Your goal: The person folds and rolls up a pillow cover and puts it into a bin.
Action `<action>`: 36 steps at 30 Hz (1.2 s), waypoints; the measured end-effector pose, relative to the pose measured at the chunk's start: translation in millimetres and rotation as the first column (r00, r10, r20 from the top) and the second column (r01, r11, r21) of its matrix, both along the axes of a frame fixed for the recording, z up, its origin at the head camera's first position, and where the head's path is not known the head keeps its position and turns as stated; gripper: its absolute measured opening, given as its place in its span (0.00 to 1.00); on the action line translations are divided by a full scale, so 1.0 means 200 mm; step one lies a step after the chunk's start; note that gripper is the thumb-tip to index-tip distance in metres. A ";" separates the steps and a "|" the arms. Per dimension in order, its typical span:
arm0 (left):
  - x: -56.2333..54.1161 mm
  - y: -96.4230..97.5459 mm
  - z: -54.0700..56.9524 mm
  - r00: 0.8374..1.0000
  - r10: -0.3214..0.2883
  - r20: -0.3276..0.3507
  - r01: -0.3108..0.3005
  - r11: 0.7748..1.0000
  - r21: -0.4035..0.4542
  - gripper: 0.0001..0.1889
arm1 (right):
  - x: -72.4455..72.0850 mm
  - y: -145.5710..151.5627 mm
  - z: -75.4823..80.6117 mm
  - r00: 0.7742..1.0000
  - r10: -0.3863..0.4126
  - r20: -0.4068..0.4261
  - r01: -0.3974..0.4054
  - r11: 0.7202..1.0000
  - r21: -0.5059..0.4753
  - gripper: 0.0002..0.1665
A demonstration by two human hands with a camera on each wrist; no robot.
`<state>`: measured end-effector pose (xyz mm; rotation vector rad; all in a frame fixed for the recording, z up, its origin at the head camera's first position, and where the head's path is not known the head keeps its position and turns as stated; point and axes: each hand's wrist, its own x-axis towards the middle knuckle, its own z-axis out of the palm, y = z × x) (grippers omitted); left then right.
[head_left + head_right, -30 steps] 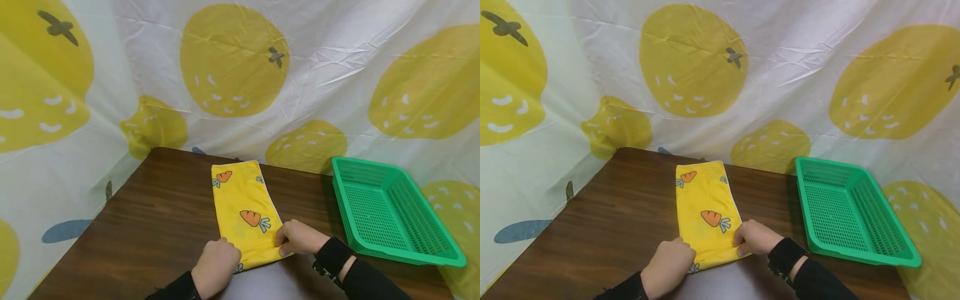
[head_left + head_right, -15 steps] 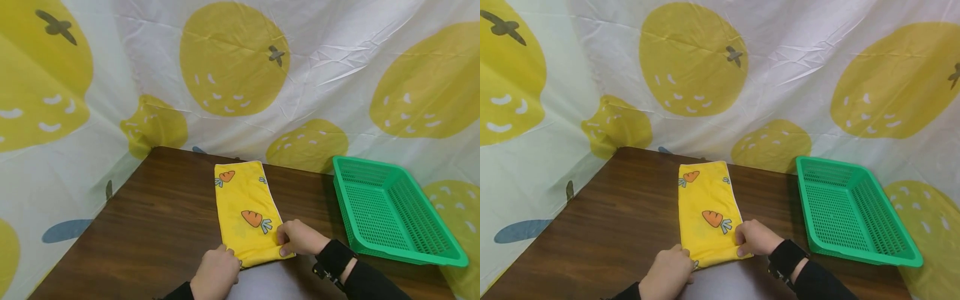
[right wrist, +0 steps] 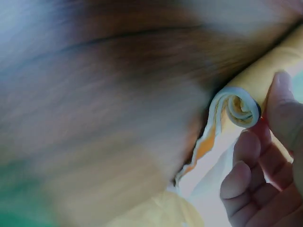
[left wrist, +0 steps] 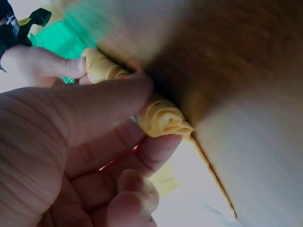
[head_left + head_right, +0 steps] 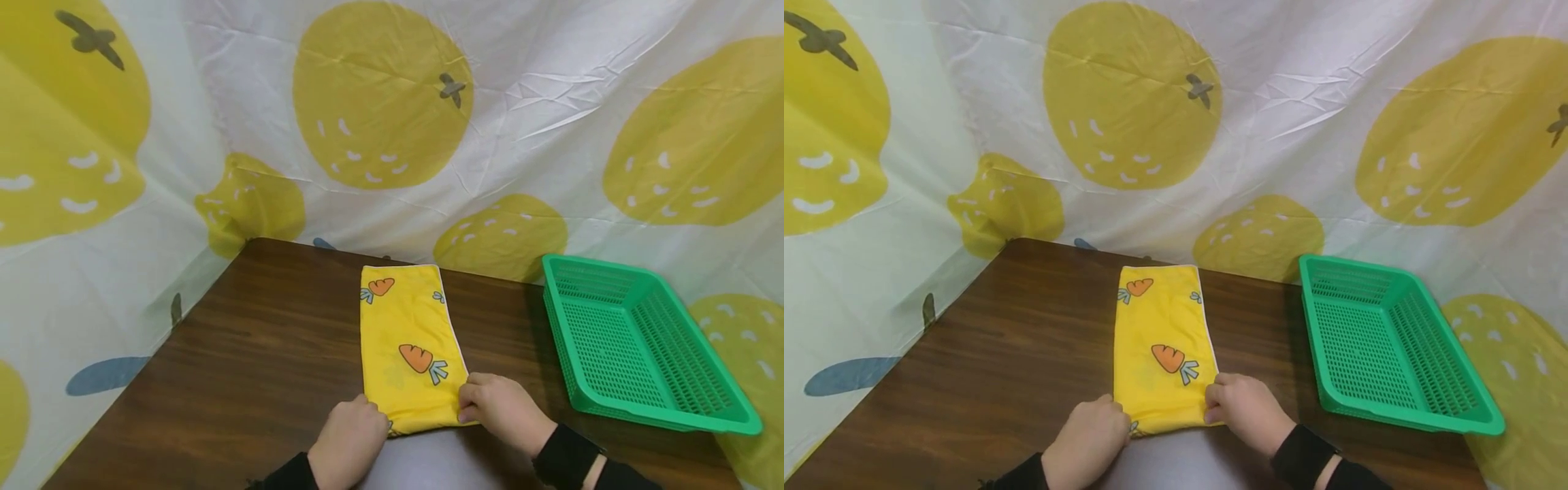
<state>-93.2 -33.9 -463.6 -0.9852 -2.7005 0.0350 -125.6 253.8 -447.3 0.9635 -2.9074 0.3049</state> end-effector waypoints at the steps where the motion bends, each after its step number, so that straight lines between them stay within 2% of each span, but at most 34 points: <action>1: 0.00 0.00 0.00 1.000 -0.008 -0.001 0.008 1.000 -0.011 0.15 | 0.01 0.00 -0.01 0.997 0.043 -0.071 -0.041 0.999 0.024 0.14; 3: -0.01 0.00 0.00 1.000 -0.026 0.000 0.026 0.999 -0.035 0.14 | 0.03 0.01 -0.02 0.978 0.109 -0.179 -0.096 0.992 0.079 0.17; 4: -0.02 0.00 0.00 0.999 -0.034 0.007 0.034 0.999 -0.037 0.14 | 0.04 0.01 -0.02 0.972 0.123 -0.201 -0.104 0.989 0.101 0.18; 6: -0.05 -0.02 -0.01 0.997 -0.050 0.055 0.051 0.998 -0.026 0.13 | 0.05 0.00 -0.02 0.970 0.129 -0.206 -0.102 0.985 0.138 0.20; 8: -0.09 -0.04 0.01 0.988 -0.064 0.138 0.066 0.998 -0.010 0.14 | 0.06 -0.01 -0.02 0.977 0.114 -0.181 -0.085 0.983 0.161 0.20; 10: -0.14 -0.06 0.02 0.971 -0.066 0.231 0.063 0.998 0.019 0.15 | 0.07 -0.02 -0.02 0.984 0.098 -0.149 -0.073 0.984 0.165 0.18; 13: -0.22 -0.09 0.04 0.933 -0.056 0.354 0.048 0.998 0.032 0.19 | 0.09 -0.04 -0.02 0.991 0.087 -0.106 -0.071 0.986 0.149 0.16; 17: -0.31 -0.09 0.06 0.898 -0.006 0.441 0.014 1.000 -0.015 0.22 | 0.10 -0.06 -0.02 0.995 0.070 -0.065 -0.061 0.989 0.135 0.15; 19: -0.35 -0.07 0.07 0.894 0.039 0.447 -0.015 0.998 -0.056 0.24 | 0.10 -0.07 -0.01 0.997 0.058 -0.050 -0.050 0.990 0.135 0.14; 21: -0.37 -0.06 0.08 0.896 0.077 0.438 -0.046 0.996 -0.082 0.25 | 0.09 -0.08 -0.01 0.999 0.044 -0.016 -0.041 0.990 0.134 0.13; 23: -0.36 -0.06 0.09 0.915 0.084 0.394 -0.055 0.995 -0.084 0.25 | 0.08 -0.09 0.00 0.998 0.022 0.050 -0.029 0.992 0.126 0.11; 25: -0.33 -0.05 0.08 0.946 0.055 0.321 -0.036 0.997 -0.064 0.24 | 0.06 -0.09 0.02 0.989 -0.015 0.147 0.000 0.995 0.097 0.10; 27: -0.29 -0.05 0.07 0.978 0.012 0.210 -0.001 0.999 -0.051 0.22 | 0.04 -0.09 0.03 0.961 -0.069 0.268 0.054 0.997 0.062 0.09; 29: -0.25 -0.04 0.07 0.996 -0.016 0.091 0.021 0.998 -0.053 0.18 | 0.01 -0.09 0.04 0.918 -0.120 0.378 0.119 0.993 0.027 0.09; 31: -0.20 -0.03 0.06 0.999 -0.032 -0.021 0.030 0.997 -0.077 0.18 | -0.03 -0.09 0.06 0.875 -0.151 0.460 0.166 0.986 0.008 0.07; 32: -0.18 -0.02 0.05 0.998 -0.039 -0.048 0.035 0.996 -0.088 0.17 | -0.05 -0.09 0.06 0.853 -0.164 0.495 0.186 0.983 0.005 0.06; 34: -0.15 -0.02 0.05 0.996 -0.052 -0.069 0.044 0.993 -0.109 0.16 | -0.07 -0.09 0.07 0.829 -0.176 0.531 0.208 0.978 -0.002 0.05; 36: -0.11 -0.01 0.04 0.995 -0.069 -0.075 0.060 0.991 -0.121 0.18 | -0.09 -0.09 0.07 0.820 -0.187 0.541 0.222 0.975 0.000 0.08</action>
